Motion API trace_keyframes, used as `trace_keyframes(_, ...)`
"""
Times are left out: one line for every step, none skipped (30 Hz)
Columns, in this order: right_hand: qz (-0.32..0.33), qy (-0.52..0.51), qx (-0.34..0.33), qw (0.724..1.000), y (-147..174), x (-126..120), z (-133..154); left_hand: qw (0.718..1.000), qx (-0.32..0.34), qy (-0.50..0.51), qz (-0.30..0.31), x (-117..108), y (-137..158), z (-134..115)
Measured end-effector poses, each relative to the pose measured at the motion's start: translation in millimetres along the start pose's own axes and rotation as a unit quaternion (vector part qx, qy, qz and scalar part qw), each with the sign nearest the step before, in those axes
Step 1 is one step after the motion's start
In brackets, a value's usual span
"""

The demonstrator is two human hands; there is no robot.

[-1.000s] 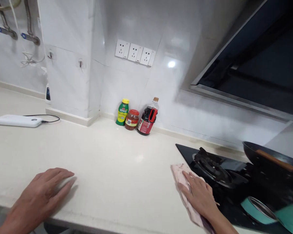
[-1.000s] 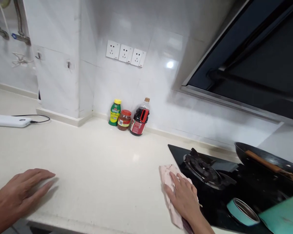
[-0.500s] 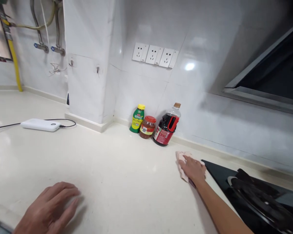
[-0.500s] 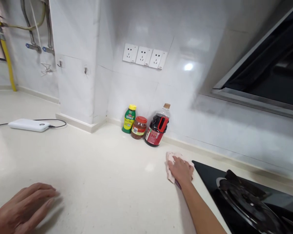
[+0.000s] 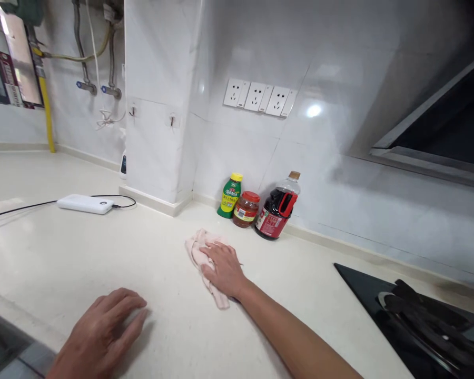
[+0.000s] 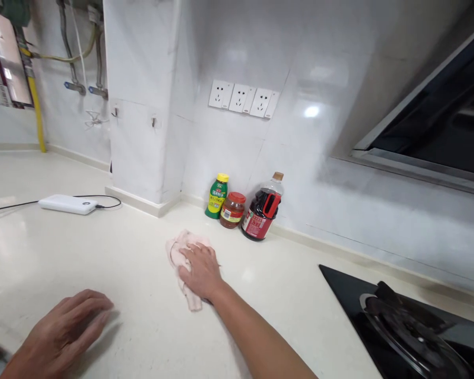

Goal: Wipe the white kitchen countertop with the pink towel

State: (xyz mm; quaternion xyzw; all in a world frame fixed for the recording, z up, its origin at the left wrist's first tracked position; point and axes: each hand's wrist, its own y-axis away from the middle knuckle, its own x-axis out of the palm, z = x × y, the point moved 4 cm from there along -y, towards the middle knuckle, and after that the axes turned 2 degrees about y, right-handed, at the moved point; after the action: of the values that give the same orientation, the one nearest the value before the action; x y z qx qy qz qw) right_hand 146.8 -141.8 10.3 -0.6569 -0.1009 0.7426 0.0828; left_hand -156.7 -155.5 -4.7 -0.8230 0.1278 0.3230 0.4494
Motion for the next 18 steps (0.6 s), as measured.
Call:
trace_keyframes(-0.002,0.0,0.01,1.0,7,-3,-11,1.0,-0.004,-0.005,-0.018,-1,1,2)
trace_keyframes(-0.006,0.003,0.033,0.999,16,-6,-28,0.999,-0.008,-0.009,-0.038,-2,2,5)
trace_keyframes(-0.011,0.009,0.067,0.998,27,-11,-50,0.998,-0.01,-0.013,-0.058,-4,3,6)
trace_keyframes(-0.017,0.017,0.108,0.994,41,-16,-75,0.997,-0.011,-0.014,-0.072,-5,4,7)
trace_keyframes(-0.024,0.026,0.154,0.987,58,-23,-102,0.997,-0.009,-0.015,-0.08,-5,4,7)
trace_keyframes(-0.032,0.037,0.2,0.979,77,-30,-128,0.997,-0.006,-0.015,-0.08,-5,3,7)
trace_keyframes(-0.037,0.048,0.241,0.969,98,-37,-153,0.997,-0.004,-0.017,-0.08,-5,2,5)
trace_keyframes(-0.045,0.058,0.279,0.958,121,-44,-174,0.997,-0.004,-0.018,-0.08,-6,0,3)
trace_keyframes(-0.052,0.068,0.31,0.947,145,-50,-192,0.997,-0.003,-0.02,-0.081,-7,-2,1)
trace_keyframes(-0.06,0.077,0.336,0.937,169,-55,-205,0.997,-0.005,-0.022,-0.08,-8,-4,-1)
trace_keyframes(-0.067,0.084,0.355,0.929,192,-60,-213,0.997,-0.007,-0.024,-0.079,-9,-6,-3)
trace_keyframes(-0.072,0.089,0.366,0.923,213,-62,-217,0.997,-0.008,-0.025,-0.076,-10,-7,-4)
trace_keyframes(-0.077,0.092,0.371,0.921,233,-63,-216,0.997,-0.007,-0.026,-0.073,-11,-8,-6)
trace_keyframes(-0.08,0.095,0.372,0.92,251,-63,-211,0.997,-0.007,-0.026,-0.068,-11,-9,-6)
trace_keyframes(-0.082,0.097,0.371,0.92,268,-62,-204,0.998,-0.006,-0.027,-0.063,-11,-10,-7)
trace_keyframes(-0.086,0.098,0.367,0.921,284,-60,-193,0.998,-0.006,-0.027,-0.058,-11,-10,-6)
trace_keyframes(-0.092,0.102,0.361,0.923,300,-58,-181,0.998,-0.005,-0.026,-0.053,-11,-10,-6)
trace_keyframes(-0.101,0.106,0.353,0.924,314,-55,-168,0.999,-0.005,-0.026,-0.046,-10,-10,-6)
